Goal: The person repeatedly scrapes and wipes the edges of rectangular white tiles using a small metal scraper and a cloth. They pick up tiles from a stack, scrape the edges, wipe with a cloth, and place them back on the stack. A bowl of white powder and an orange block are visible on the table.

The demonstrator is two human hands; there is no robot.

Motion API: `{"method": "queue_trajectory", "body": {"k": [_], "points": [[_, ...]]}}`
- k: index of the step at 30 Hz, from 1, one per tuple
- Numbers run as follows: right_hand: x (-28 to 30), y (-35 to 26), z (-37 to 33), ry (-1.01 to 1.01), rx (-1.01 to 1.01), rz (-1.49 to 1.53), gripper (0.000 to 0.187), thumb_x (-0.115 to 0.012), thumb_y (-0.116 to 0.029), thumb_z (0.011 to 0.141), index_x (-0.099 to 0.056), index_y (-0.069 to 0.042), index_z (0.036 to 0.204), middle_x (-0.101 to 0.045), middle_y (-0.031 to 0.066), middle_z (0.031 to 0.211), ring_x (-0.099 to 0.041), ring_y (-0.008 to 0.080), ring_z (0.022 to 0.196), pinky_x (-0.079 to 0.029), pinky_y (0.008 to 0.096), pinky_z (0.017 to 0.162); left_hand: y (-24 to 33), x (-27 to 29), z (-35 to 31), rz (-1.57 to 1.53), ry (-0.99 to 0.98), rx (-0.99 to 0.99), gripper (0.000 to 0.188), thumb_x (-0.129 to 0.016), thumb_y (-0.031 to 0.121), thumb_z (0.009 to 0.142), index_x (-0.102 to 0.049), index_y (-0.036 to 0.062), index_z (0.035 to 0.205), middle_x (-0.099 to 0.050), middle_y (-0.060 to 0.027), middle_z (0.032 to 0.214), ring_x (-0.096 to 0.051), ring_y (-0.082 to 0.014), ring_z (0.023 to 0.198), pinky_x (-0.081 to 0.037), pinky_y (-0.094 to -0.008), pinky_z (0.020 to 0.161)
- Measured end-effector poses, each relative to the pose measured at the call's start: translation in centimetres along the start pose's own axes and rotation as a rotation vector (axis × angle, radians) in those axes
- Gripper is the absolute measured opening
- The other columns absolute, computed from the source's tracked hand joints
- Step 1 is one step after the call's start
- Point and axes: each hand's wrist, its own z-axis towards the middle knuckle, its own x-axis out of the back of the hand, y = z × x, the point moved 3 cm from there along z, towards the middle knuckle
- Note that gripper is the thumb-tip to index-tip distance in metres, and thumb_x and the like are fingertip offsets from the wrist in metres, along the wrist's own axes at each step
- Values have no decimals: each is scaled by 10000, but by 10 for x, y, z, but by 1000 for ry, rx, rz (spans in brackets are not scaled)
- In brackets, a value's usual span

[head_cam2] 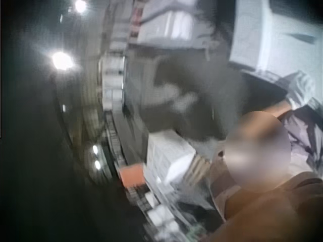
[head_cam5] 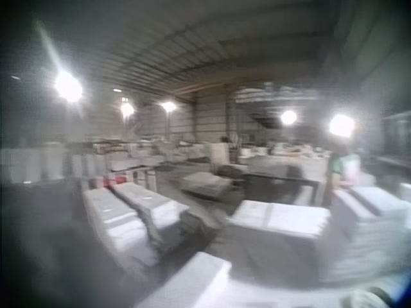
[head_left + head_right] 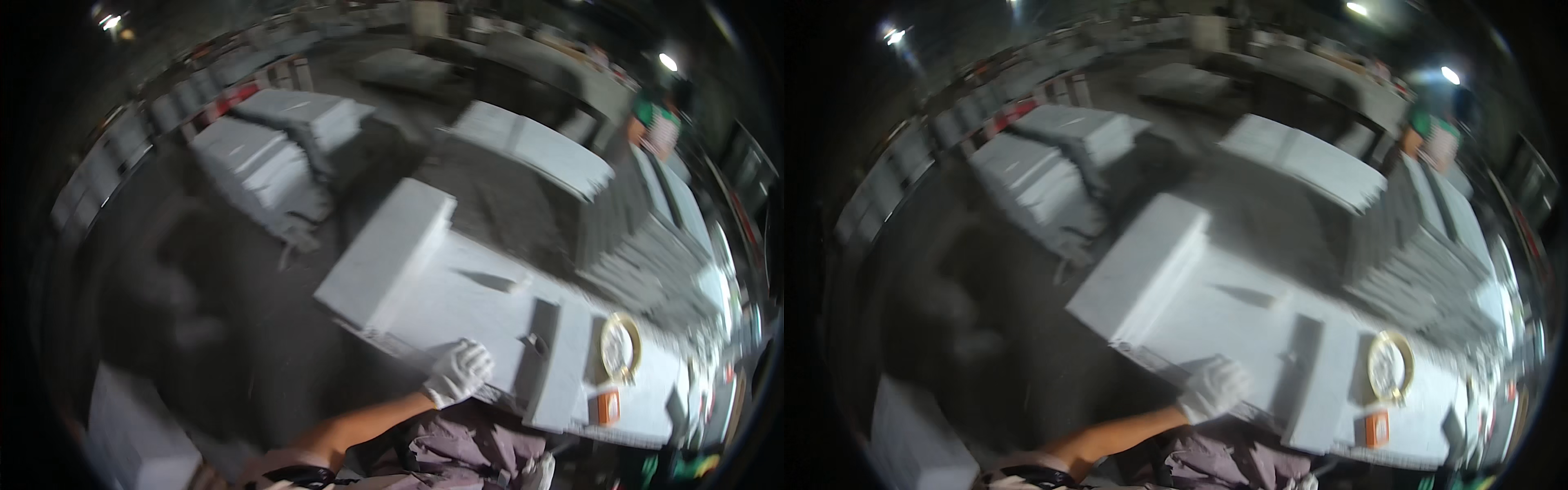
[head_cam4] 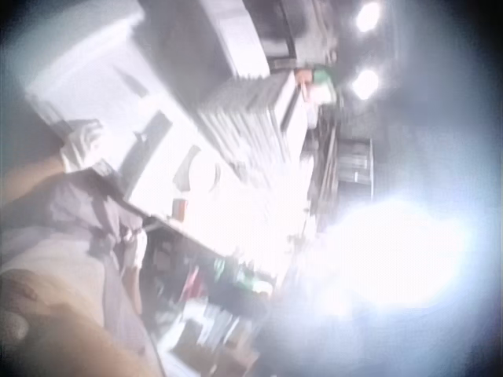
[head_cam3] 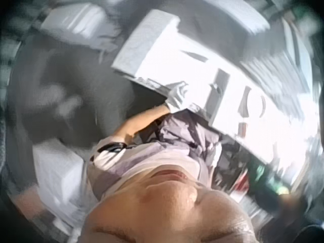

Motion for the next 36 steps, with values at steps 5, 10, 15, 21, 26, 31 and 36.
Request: {"method": "queue_trajectory", "body": {"k": [5, 10, 15, 21, 26, 31, 36], "points": [[26, 8, -24, 92, -1, 81, 198, -690, -289, 1070, -597, -115, 1055, -607, 18, 852, -603, 141, 703, -558, 306, 624, 1, -4, 7, -92, -58, 81, 223, -723, 261, 920, -727, 124, 1096, -688, -81, 1166, -627, -290, 1217, -520, -501, 1057], [25, 12, -31, 6, -16, 212, 188, -701, -260, 1061, -602, -106, 1102, -650, 35, 917, -661, 167, 750, -576, 306, 624, 7, 8, 12, -34, 99, 9, 257, -711, 265, 933, -722, 127, 1150, -668, -85, 1241, -614, -299, 1252, -482, -513, 1101], [40, 16, -26, 112, 42, -82, 270, -759, -295, 1002, -620, -108, 1138, -641, 22, 927, -688, 172, 796, -575, 303, 653, 6, -8, 4, -68, 76, 61, 220, -726, 222, 934, -728, 136, 1136, -692, -79, 1197, -640, -300, 1217, -494, -492, 1084], [49, 28, -25, 62, 153, -136, 158, -669, -244, 1076, -610, -102, 1111, -629, 22, 906, -622, 134, 729, -522, 258, 608, 3, -4, 14, -234, 123, 178, 153, -743, 180, 917, -756, 80, 1032, -739, -109, 1112, -666, -358, 1144, -513, -493, 1042], [60, 34, -12, 51, 133, -142, 168, -684, -250, 1074, -617, -100, 1110, -618, 10, 870, -605, 135, 696, -533, 273, 587, 58, 23, 57, -512, 17, 117, 143, -730, 160, 912, -750, 54, 1007, -734, -119, 1079, -686, -342, 1079, -552, -477, 977], [69, 27, -16, 35, -130, 108, 231, -704, -290, 1065, -639, -82, 1141, -686, 41, 933, -662, 134, 755, -551, 276, 610, 147, 12, 97, -413, -126, -297, 366, -625, 317, 1049, -694, 64, 1304, -643, -127, 1375, -572, -316, 1350, -437, -484, 1204], [62, 0, -19, 6, -237, 123, 249, -685, -291, 1078, -633, -59, 1154, -711, 51, 942, -664, 120, 755, -555, 259, 616, 163, -69, 136, -41, -695, -395, 721, -371, 573, 1091, -395, 126, 1656, -373, -118, 1726, -279, -314, 1617, -121, -508, 1339]]}}
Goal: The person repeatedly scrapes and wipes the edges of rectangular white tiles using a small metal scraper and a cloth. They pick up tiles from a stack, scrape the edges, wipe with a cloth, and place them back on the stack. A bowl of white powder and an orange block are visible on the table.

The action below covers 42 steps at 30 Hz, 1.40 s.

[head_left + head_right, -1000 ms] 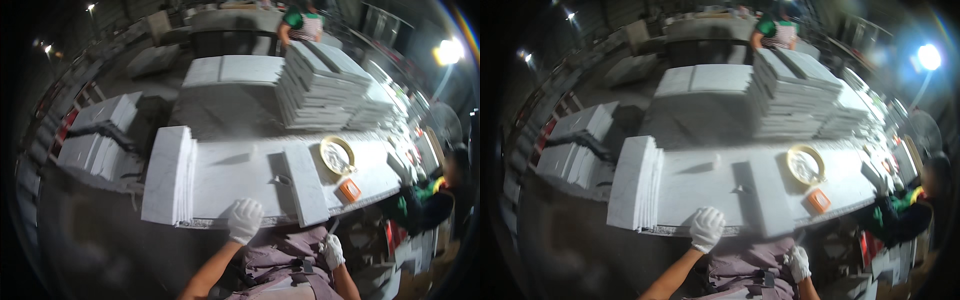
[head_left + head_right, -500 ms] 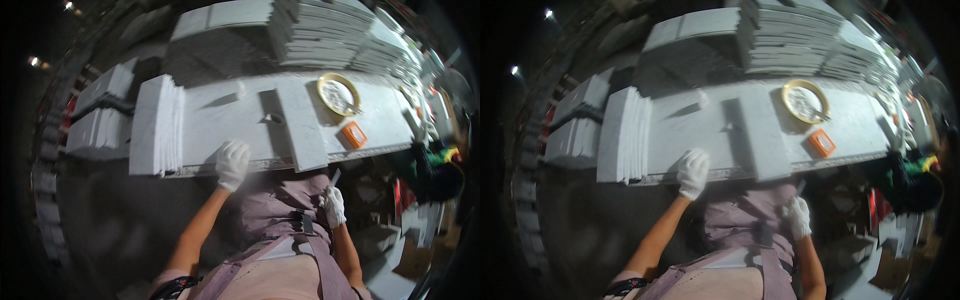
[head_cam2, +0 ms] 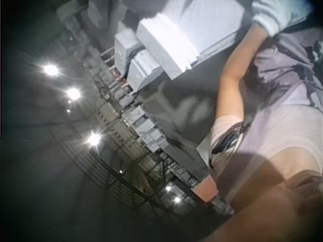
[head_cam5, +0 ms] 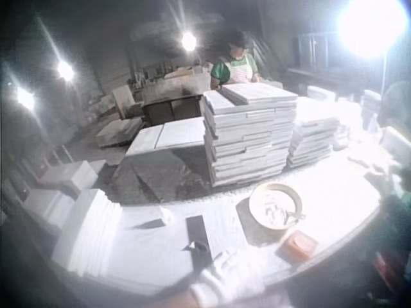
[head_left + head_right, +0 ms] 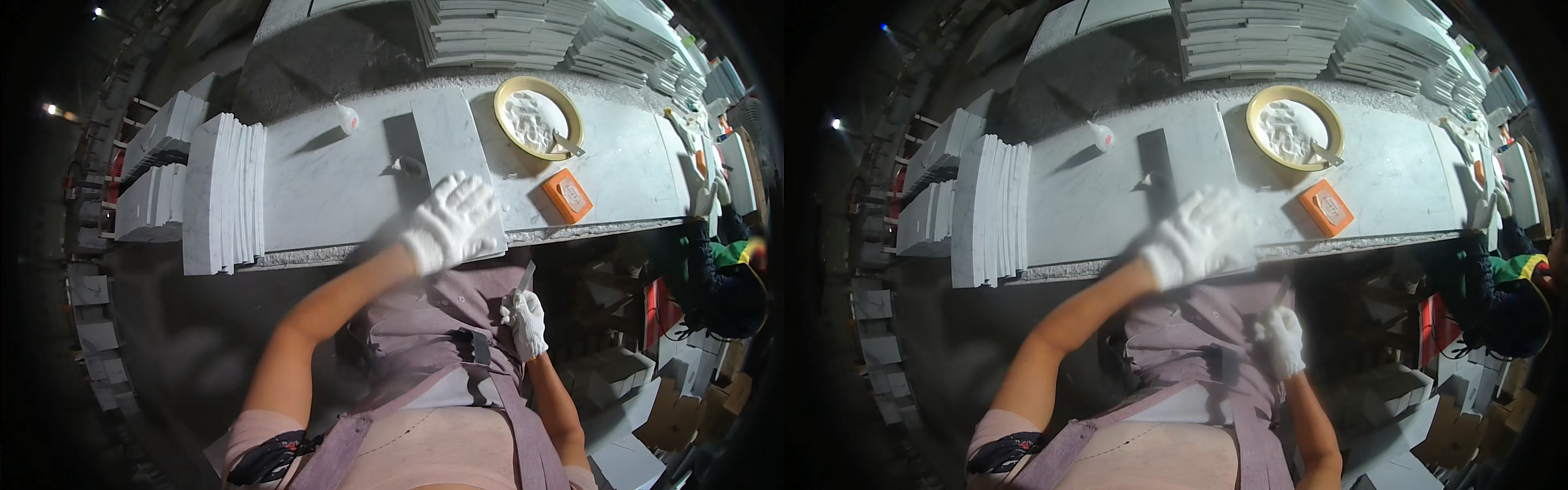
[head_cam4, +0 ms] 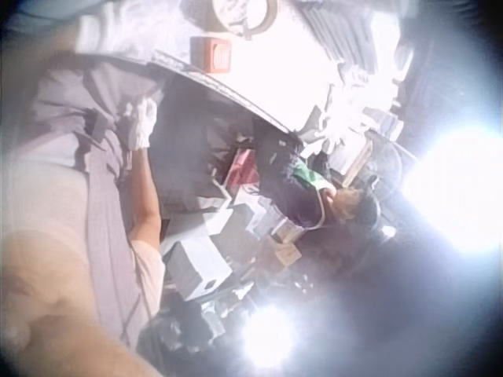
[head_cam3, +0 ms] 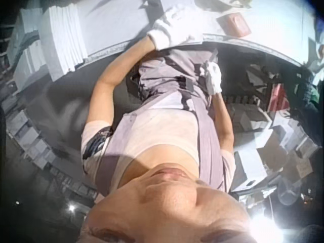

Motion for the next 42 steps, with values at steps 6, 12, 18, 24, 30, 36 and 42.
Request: {"method": "queue_trajectory", "body": {"k": [6, 12, 18, 24, 30, 36, 42], "points": [[4, 5, 9, 103, -29, -50, 238, -686, -279, 1078, -629, -62, 1154, -726, 60, 914, -687, 137, 741, -567, 271, 622, -114, -9, 97, 203, 341, 126, 593, -525, 535, 1005, -607, 128, 1430, -554, -121, 1530, -457, -336, 1461, -300, -576, 1189], [15, 9, 23, 20, -51, -71, 198, -645, -210, 1088, -625, -34, 1178, -700, 63, 965, -675, 128, 774, -580, 272, 649, -172, -10, 143, 112, 371, 279, 724, -474, 618, 1032, -540, 92, 1525, -563, -122, 1496, -483, -324, 1414, -299, -533, 1240], [13, 2, 25, 52, -78, -23, 220, -687, -245, 1075, -652, -43, 1155, -717, 59, 936, -654, 116, 701, -538, 252, 583, -64, -17, 73, 216, 89, -28, 787, -319, 605, 1054, -386, 94, 1650, -315, -177, 1746, -252, -363, 1628, -120, -552, 1324], [22, 10, 31, 59, -104, 28, 270, -664, -250, 1076, -616, -16, 1203, -714, 83, 997, -684, 123, 799, -579, 286, 679, 84, -29, -20, 293, -122, -421, 866, -332, 699, 1018, -384, 109, 1651, -324, -160, 1733, -255, -361, 1617, -95, -549, 1335], [23, 10, 31, 124, -41, 26, 199, -671, -264, 1086, -660, -83, 1169, -742, 27, 987, -654, 72, 719, -537, 240, 610, 121, -31, -52, -621, -98, -208, 544, -695, 412, 947, -693, 91, 1387, -643, -136, 1470, -609, -347, 1351, -443, -474, 1201], [1, -9, 23, 58, -17, 84, 266, -670, -293, 1079, -629, -32, 1048, -646, 41, 816, -576, 106, 621, -505, 268, 539, 90, -5, -77, -666, 162, 30, 372, -692, 359, 966, -798, 122, 1233, -786, -83, 1196, -697, -369, 1202, -542, -480, 1062], [-3, -12, 20, 69, -38, 100, 246, -695, -283, 1072, -654, -67, 1183, -733, 52, 949, -672, 114, 670, -540, 245, 529, 79, -1, -84, -608, 239, 24, 307, -707, 318, 963, -810, 108, 1161, -774, -100, 1012, -718, -381, 1027, -573, -490, 979]]}}
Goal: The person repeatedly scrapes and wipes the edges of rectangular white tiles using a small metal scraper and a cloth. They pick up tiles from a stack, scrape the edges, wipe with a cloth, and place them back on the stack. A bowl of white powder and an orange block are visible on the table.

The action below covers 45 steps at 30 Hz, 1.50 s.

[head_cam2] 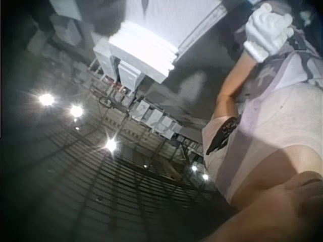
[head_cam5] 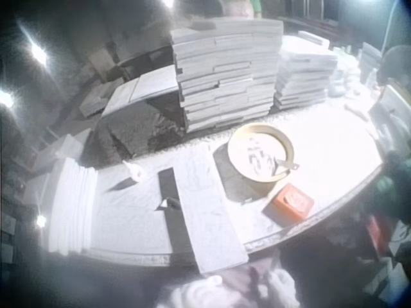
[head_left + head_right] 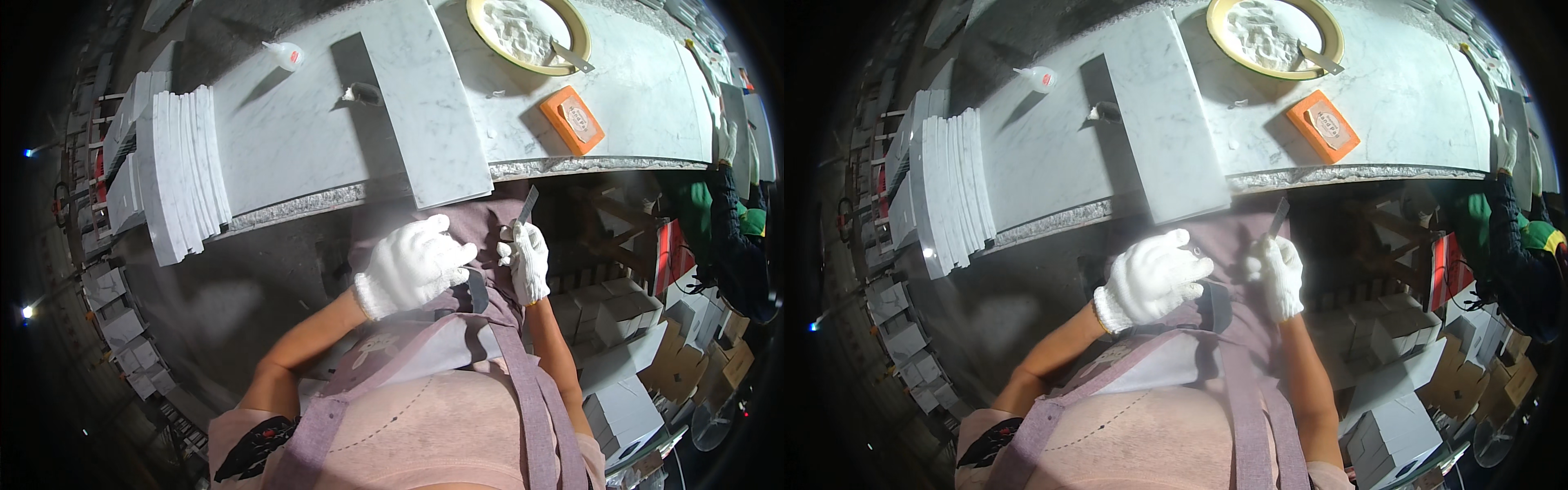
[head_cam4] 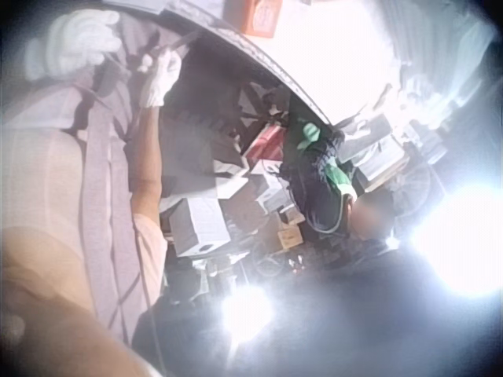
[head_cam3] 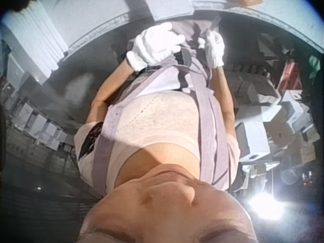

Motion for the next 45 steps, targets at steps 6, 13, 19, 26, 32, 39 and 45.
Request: {"method": "queue_trajectory", "body": {"k": [6, 13, 19, 26, 32, 39, 45], "points": [[11, 10, 6, 26, -3, 23, 224, -687, -270, 1077, -661, -73, 1181, -757, 67, 960, -687, 123, 660, -536, 247, 518, 4, 7, 5, -66, 75, -82, 295, -658, 296, 1001, -774, 44, 1102, -709, -130, 897, -692, -370, 924, -571, -474, 842], [11, 8, 4, 30, -30, -17, 216, -687, -264, 1077, -659, -76, 1180, -753, 63, 959, -683, 117, 671, -538, 242, 533, -1, 20, 24, 213, 139, 13, 341, -750, 269, 915, -764, 58, 1184, -704, -142, 1213, -638, -373, 1226, -496, -524, 1087], [8, 7, 2, 31, 1, -21, 226, -674, -261, 1085, -648, -61, 1188, -740, 60, 962, -654, 107, 675, -528, 241, 539, -42, 26, 48, 520, 127, 20, 534, -806, 286, 861, -729, 136, 1368, -650, -99, 1473, -541, -333, 1429, -336, -575, 1255], [9, 10, 4, -15, -38, 36, 225, -681, -263, 1082, -655, -65, 1185, -728, 50, 952, -655, 101, 688, -530, 242, 548, -111, 43, 110, 703, 257, -99, 455, -666, 447, 963, -736, 177, 1323, -733, -76, 1331, -647, -299, 1281, -385, -512, 1194], [9, 10, 3, 45, 0, -26, 231, -686, -255, 1079, -656, -59, 1197, -732, 55, 953, -661, 104, 695, -522, 241, 544, -137, 46, 142, 817, 195, -64, 499, -587, 517, 1053, -711, 171, 1391, -683, -119, 1438, -594, -330, 1385, -378, -512, 1219], [10, 9, 5, 42, -26, -19, 215, -682, -245, 1080, -649, -62, 1189, -733, 57, 952, -644, 107, 676, -518, 250, 539, -95, 31, 107, 666, 180, -36, 483, -720, 392, 951, -719, 150, 1369, -687, -147, 1397, -605, -354, 1345, -399, -504, 1220], [9, 6, 6, 24, -41, -31, 224, -685, -259, 1078, -646, -67, 1187, -729, 52, 952, -637, 104, 669, -516, 248, 536, -47, 15, 58, 604, 120, -10, 566, -661, 482, 925, -680, 155, 1385, -638, -162, 1420, -547, -384, 1384, -374, -565, 1206]]}}
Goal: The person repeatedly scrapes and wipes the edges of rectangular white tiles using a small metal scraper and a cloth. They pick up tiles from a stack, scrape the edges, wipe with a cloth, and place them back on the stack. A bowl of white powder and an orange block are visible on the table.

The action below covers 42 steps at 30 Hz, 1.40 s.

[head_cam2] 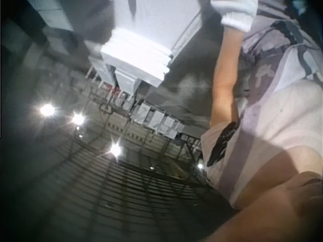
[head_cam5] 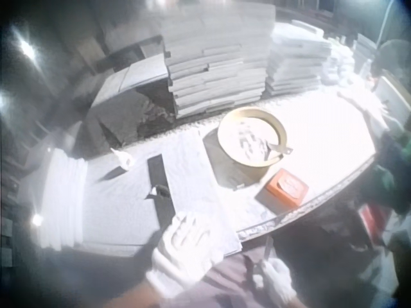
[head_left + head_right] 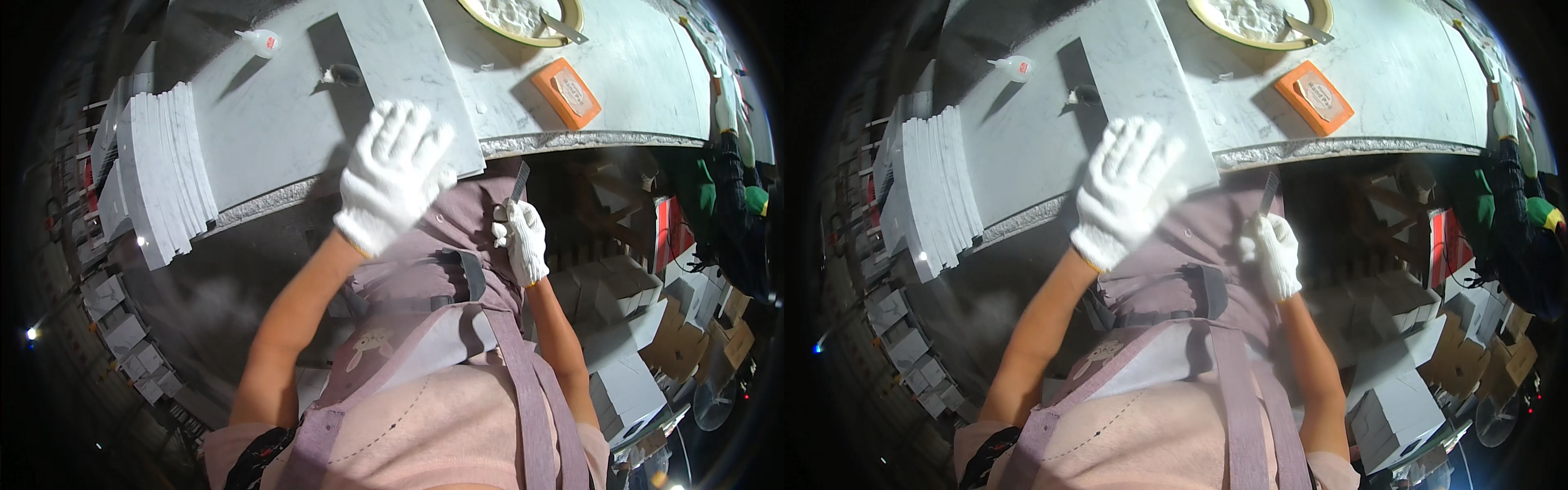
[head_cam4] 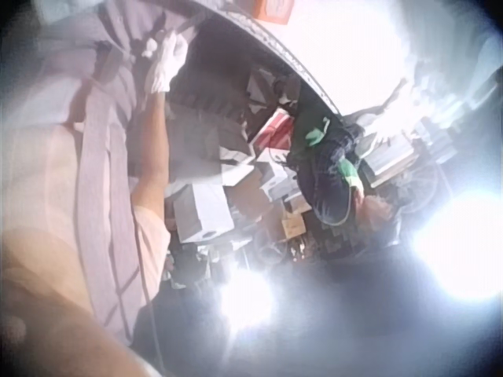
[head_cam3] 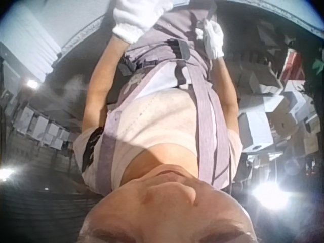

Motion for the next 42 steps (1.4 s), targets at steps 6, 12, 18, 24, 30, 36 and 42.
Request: {"method": "queue_trajectory", "body": {"k": [6, 12, 18, 24, 30, 36, 42], "points": [[4, 4, 2, 29, 7, -25, 240, -682, -281, 1080, -651, -73, 1195, -740, 47, 964, -654, 103, 673, -522, 246, 534, 26, 21, -22, -196, -106, 73, 521, -796, 341, 811, -742, 100, 1270, -640, -179, 1392, -527, -390, 1399, -386, -535, 1214], [7, 8, 6, 22, 30, -9, 238, -684, -284, 1079, -655, -77, 1193, -730, 43, 951, -641, 105, 655, -506, 246, 516, 31, 33, -27, -288, -65, 65, 457, -807, 252, 768, -746, 45, 1170, -675, -178, 1268, -613, -392, 1263, -472, -542, 1139], [5, 7, 6, 36, 23, -16, 228, -689, -276, 1077, -658, -71, 1172, -730, 50, 942, -640, 117, 644, -495, 255, 505, 29, 31, -28, -309, -54, 68, 411, -800, 216, 765, -752, 24, 1124, -694, -160, 1203, -636, -378, 1211, -500, -533, 1105], [-1, 0, -3, 45, 20, 3, 229, -690, -271, 1076, -652, -69, 1176, -734, 60, 946, -653, 130, 645, -518, 264, 518, 28, 38, -26, -349, -34, 115, 431, -749, 264, 862, -753, 59, 1242, -727, -130, 1258, -625, -327, 1274, -444, -469, 1182], [-18, -37, -20, 138, 296, -32, 176, -626, -200, 1099, -632, -49, 1188, -708, 85, 1030, -674, 148, 776, -582, 284, 648, 7, 33, -38, -400, -255, 311, 354, -707, 257, 955, -745, 112, 1276, -722, -86, 1046, -650, -302, 1178, -498, -446, 1052], [-54, -144, -17, 7, 542, -314, 215, -677, -181, 1072, -689, -26, 1222, -726, 35, 1042, -701, 106, 820, -618, 287, 715, -53, 11, -45, -98, 254, 445, 394, -772, 207, 931, -736, 134, 1316, -683, -114, 1299, -607, -353, 1269, -458, -506, 1117], [-101, -213, 30, 88, 962, -745, 281, -738, -99, 1008, -738, -44, 1283, -768, 59, 1012, -708, 99, 800, -556, 254, 674, -111, -27, -28, 33, 274, 533, 425, -710, 222, 977, -689, 122, 1390, -687, -116, 1335, -601, -337, 1291, -440, -499, 1157]]}}
